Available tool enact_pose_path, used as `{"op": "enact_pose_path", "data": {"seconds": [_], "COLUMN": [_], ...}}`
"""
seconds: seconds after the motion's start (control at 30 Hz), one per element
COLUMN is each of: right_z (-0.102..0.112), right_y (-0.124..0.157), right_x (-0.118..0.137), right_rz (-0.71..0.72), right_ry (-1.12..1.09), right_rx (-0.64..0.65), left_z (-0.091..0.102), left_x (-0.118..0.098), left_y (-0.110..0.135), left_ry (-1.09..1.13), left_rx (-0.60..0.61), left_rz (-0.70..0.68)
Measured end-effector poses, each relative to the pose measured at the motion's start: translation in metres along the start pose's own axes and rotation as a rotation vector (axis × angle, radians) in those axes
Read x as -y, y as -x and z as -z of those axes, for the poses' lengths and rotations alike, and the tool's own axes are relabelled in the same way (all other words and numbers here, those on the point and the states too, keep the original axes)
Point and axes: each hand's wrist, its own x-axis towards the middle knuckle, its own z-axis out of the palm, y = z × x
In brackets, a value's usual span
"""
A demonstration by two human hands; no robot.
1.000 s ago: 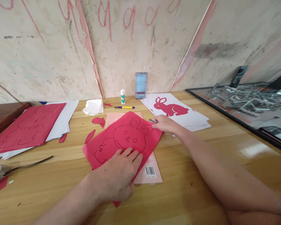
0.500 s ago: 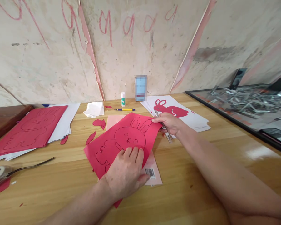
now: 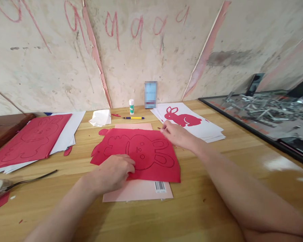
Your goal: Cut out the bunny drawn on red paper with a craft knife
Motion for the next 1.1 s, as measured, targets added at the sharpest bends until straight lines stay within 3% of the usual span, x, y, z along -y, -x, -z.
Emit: {"op": "enact_pose_path", "data": {"seconds": [0.1, 0.17, 0.33, 0.53, 1.1], "right_z": [-0.007, -0.012, -0.021, -0.031, -0.037], "right_y": [0.018, 0.030, 0.048, 0.050, 0.051], "right_x": [0.024, 0.037, 0.054, 0.058, 0.065], "right_rz": [0.248, 0.295, 0.361, 0.375, 0.367], "right_ry": [-0.032, -0.028, 0.172, 0.306, 0.356], "right_rx": [0.101, 0.156, 0.250, 0.270, 0.279], "left_z": [0.009, 0.009, -0.016, -0.033, -0.039], "left_x": [0.007, 0.011, 0.024, 0.030, 0.035], "left_y": [0.004, 0.003, -0.007, -0.009, -0.012], "left_ry": [0.101, 0.148, 0.175, 0.153, 0.142], "left_rx": [0.116, 0.122, -0.087, -0.169, -0.180], "left_rz": [0.053, 0.086, 0.090, 0.061, 0.021]}}
